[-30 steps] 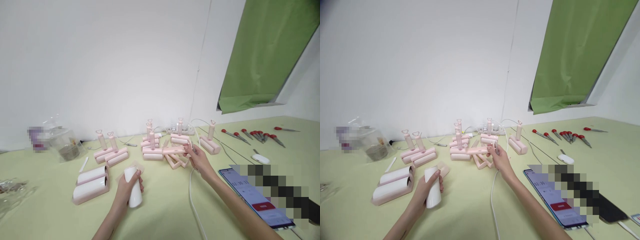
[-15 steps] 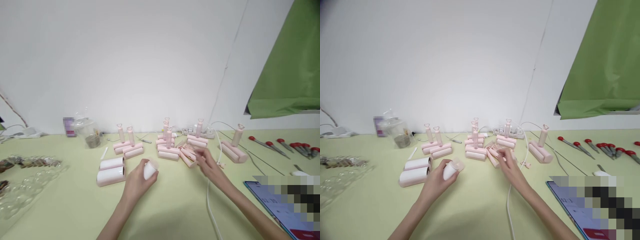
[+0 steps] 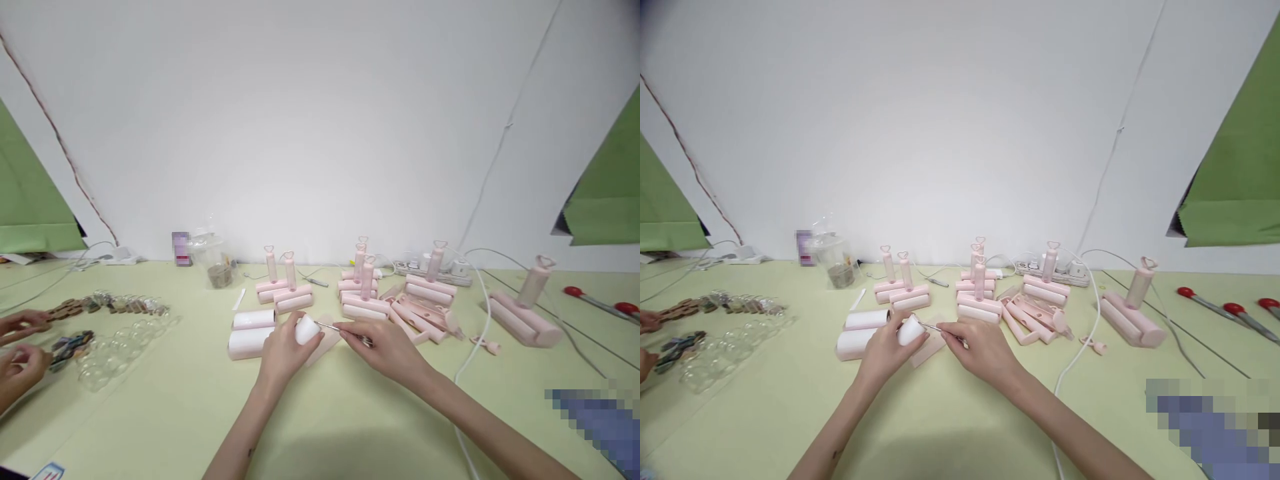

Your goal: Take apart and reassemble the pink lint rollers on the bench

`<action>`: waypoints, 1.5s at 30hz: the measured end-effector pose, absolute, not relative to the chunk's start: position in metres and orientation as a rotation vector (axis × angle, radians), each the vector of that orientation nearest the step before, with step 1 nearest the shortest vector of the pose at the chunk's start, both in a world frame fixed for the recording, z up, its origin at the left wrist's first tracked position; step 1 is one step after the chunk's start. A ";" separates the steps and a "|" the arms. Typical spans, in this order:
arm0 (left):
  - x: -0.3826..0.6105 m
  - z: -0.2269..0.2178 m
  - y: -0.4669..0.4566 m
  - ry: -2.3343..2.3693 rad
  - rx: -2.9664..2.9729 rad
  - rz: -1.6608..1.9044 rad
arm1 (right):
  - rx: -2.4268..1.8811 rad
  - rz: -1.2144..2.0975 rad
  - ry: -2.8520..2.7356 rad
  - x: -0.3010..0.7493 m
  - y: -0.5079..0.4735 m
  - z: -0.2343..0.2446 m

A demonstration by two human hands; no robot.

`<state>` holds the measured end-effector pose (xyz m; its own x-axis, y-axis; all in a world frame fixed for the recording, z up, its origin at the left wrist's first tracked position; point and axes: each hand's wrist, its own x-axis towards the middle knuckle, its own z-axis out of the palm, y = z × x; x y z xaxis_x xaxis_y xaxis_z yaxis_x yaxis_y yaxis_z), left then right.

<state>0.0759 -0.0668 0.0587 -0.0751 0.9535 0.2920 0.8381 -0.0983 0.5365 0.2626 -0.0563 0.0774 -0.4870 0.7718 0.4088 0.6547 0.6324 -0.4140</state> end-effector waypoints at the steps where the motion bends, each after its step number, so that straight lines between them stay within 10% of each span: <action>1: 0.076 0.058 -0.067 1.990 2.007 0.890 | -1.127 0.223 -2.298 0.263 -0.057 0.076; 8: 0.076 0.057 -0.067 2.185 2.076 0.602 | -1.232 0.074 -2.332 0.261 -0.056 0.068; 21: 0.085 0.050 -0.062 1.881 2.248 1.033 | -0.769 0.852 -1.467 0.271 -0.039 0.094; 37: 0.099 0.036 -0.051 1.256 2.376 1.165 | -0.930 0.778 -2.088 0.260 -0.037 0.073; 45: 0.094 0.056 -0.038 1.898 2.185 1.071 | -0.781 0.703 -1.575 0.289 -0.048 0.122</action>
<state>0.0944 -0.0381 0.0561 0.0035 0.8894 0.4571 0.8511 -0.2426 0.4656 0.2888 -0.0481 0.1223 -0.0926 0.8038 0.5876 0.0995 0.5947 -0.7978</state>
